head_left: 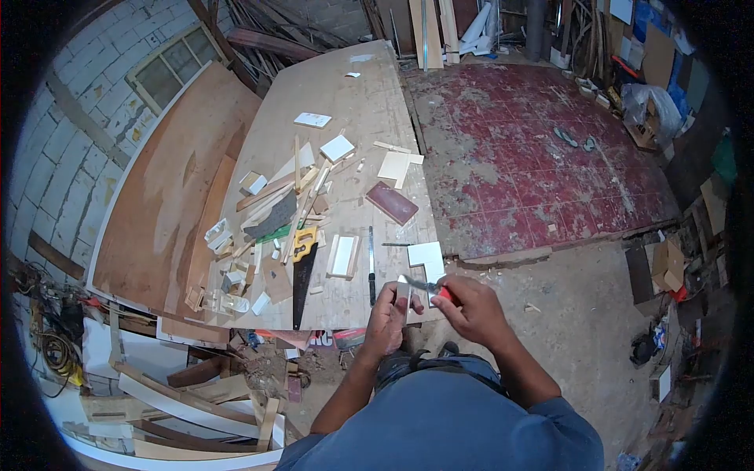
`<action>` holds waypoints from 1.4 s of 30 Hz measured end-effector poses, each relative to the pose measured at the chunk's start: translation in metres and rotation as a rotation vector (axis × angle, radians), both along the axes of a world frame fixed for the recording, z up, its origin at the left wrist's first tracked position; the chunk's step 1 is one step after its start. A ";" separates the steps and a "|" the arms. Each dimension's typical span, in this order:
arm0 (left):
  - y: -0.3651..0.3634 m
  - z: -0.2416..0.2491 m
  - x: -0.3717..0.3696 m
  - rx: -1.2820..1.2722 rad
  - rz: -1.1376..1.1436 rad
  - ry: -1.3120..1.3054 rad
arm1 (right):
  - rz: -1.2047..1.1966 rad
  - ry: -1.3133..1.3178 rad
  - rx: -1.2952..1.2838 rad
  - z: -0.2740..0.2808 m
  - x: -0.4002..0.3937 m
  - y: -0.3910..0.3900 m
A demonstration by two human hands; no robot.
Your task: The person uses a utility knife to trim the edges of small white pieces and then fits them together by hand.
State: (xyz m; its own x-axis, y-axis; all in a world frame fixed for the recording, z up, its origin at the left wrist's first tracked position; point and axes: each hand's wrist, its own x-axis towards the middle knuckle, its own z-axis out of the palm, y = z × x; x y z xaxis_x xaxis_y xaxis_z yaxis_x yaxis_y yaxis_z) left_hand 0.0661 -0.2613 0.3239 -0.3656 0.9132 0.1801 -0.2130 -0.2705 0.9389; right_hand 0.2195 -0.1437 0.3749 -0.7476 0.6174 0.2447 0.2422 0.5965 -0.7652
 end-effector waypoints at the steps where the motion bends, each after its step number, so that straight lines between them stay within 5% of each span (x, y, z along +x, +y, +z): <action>1: -0.002 0.006 0.000 -0.019 -0.020 -0.014 | 0.046 -0.015 0.020 -0.001 -0.001 -0.003; 14: -0.008 -0.021 0.004 -0.035 0.000 -0.350 | 0.052 0.127 0.125 -0.012 -0.016 -0.012; 42: -0.004 0.002 0.010 0.054 0.097 -0.069 | 0.117 0.190 -0.008 -0.008 -0.011 -0.015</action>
State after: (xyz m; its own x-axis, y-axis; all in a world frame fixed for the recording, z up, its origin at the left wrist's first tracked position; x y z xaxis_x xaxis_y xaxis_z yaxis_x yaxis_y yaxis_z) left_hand 0.0763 -0.2657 0.3255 -0.4649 0.8625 0.2000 -0.2465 -0.3431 0.9064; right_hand 0.2081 -0.1591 0.3669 -0.7554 0.5315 0.3832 0.0229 0.6059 -0.7952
